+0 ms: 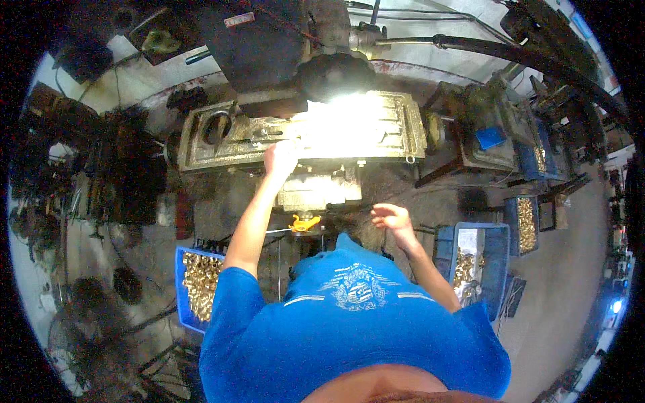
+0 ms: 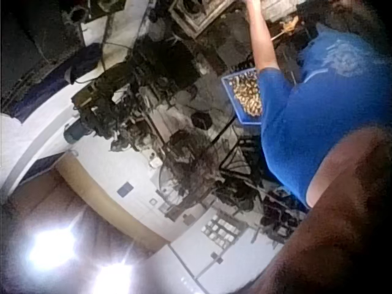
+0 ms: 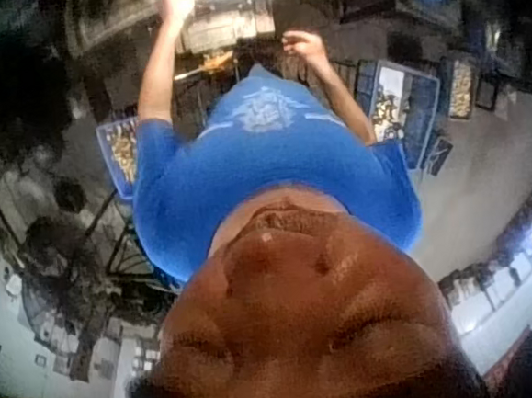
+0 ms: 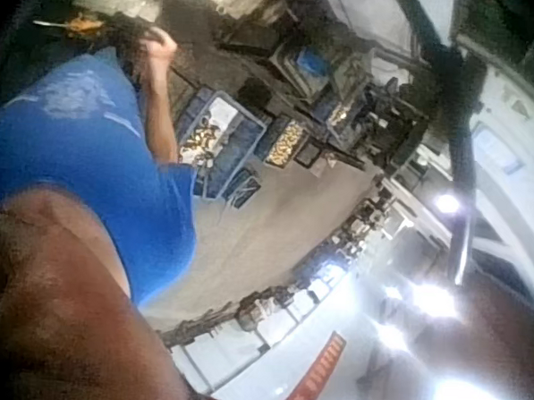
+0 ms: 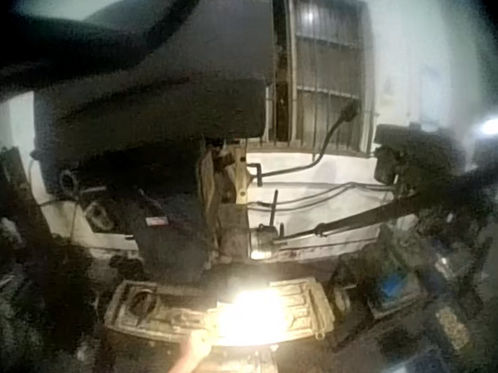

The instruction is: The person repeatedly picks small brass parts from a blue bin, places them into a grinding machine, and uses a long metal rod to press them against the grinding wheel. After each cycle, the person removes the part and places it into a second bin. The process is repeated continuously throughout the clip.

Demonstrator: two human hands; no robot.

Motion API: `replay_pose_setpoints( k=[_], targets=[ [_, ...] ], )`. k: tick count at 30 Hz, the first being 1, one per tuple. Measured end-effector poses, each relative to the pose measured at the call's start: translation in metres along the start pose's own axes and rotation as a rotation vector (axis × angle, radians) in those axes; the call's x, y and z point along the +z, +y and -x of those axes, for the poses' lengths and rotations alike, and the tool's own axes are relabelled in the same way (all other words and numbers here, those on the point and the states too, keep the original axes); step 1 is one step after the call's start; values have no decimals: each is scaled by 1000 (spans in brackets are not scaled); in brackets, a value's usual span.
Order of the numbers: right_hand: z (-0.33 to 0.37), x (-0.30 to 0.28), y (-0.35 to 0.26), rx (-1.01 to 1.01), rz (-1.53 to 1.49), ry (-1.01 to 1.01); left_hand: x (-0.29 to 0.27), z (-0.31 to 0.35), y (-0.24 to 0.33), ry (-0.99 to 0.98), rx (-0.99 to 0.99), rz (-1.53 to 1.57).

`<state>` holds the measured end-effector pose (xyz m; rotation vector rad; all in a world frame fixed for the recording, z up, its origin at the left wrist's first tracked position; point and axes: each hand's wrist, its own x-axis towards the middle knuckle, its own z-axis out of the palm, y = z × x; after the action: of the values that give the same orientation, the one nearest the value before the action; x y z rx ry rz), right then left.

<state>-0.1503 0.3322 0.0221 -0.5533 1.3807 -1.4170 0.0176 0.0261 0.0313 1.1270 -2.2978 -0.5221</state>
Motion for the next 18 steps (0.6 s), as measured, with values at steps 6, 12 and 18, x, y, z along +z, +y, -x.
replay_pose_setpoints(
  k=[6,12,18],
  targets=[
    [46,-42,43,130,-61,210,-2,-25,18,-59,-122,5],
    [52,-41,36,102,-156,214,-2,-36,23,-172,-186,-33],
    [44,-30,23,105,-103,224,-2,-31,5,-146,-151,29]
  ],
)
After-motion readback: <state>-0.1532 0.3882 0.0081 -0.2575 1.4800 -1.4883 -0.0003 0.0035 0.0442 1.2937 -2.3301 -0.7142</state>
